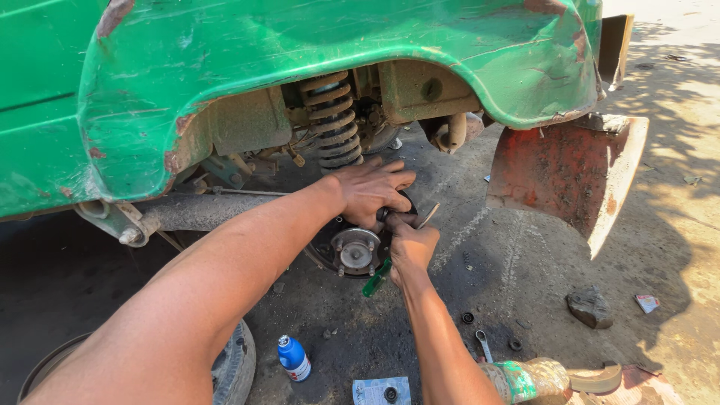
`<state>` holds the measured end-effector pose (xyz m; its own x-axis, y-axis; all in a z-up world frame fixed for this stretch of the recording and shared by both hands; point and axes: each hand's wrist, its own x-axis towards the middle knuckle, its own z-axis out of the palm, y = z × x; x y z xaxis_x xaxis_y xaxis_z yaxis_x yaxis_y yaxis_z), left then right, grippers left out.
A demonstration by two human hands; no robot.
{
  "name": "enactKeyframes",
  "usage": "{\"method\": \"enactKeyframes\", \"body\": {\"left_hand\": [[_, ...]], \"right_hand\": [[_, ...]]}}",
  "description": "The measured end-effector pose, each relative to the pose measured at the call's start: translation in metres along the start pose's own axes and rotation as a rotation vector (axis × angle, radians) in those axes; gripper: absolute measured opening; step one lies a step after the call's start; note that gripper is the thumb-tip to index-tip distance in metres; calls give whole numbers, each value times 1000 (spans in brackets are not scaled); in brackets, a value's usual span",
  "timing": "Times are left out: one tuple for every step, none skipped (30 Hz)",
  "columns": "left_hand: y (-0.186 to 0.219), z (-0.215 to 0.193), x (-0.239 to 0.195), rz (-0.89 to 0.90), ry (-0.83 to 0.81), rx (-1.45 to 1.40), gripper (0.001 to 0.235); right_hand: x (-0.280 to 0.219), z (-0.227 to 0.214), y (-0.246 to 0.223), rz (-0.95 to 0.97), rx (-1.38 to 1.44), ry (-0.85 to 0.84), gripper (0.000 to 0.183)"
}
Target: The person is working on the rear wheel assembly of a green three-wheeled vehicle. They use a screwdriver to pry and adjust components within the brake drum, then use a socket wrench to tighten bolts on the wheel hub. The person also handles a small metal part on the ground before returning to the wheel.
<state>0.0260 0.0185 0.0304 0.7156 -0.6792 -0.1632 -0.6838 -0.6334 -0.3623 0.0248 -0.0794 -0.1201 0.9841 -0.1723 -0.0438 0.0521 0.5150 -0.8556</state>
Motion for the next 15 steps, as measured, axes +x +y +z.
{"method": "enactKeyframes", "body": {"left_hand": [[0, -1, 0, -13, 2, -3, 45], [2, -2, 1, -21, 4, -7, 46], [3, -2, 0, -30, 6, -10, 46], [2, -2, -1, -36, 6, -7, 46], [2, -3, -2, -41, 6, -3, 47], [2, -2, -2, -45, 5, -1, 47], [4, -1, -1, -44, 18, 3, 48], [4, -1, 0, -44, 31, 9, 48], [4, -1, 0, -44, 44, 16, 49], [4, 0, 0, -56, 45, 7, 51], [4, 1, 0, -67, 47, -2, 54], [3, 2, 0, -79, 47, -11, 56], [4, 4, 0, -82, 43, -11, 55], [4, 4, 1, -83, 38, -7, 54], [3, 4, 1, -83, 34, -3, 53]], "right_hand": [[1, 0, 0, -10, -14, 13, 11], [1, 0, 0, -12, -30, 20, 11], [1, 1, 0, -14, -47, 27, 11], [2, 2, 0, -18, -65, 30, 11], [3, 3, 1, -37, -73, 38, 11], [2, 4, 2, -55, -81, 48, 12], [1, 4, 2, -72, -90, 58, 12], [1, 5, 2, -64, -83, 49, 12], [1, 4, 1, -56, -76, 40, 12], [1, 1, 0, -49, -74, 33, 12], [1, 1, -1, -57, -88, 41, 12], [1, 2, -1, -65, -102, 49, 11], [0, 4, -3, -73, -116, 57, 11], [-1, 5, -5, -70, -137, 65, 12], [-2, 7, -8, -66, -158, 72, 13]]}}
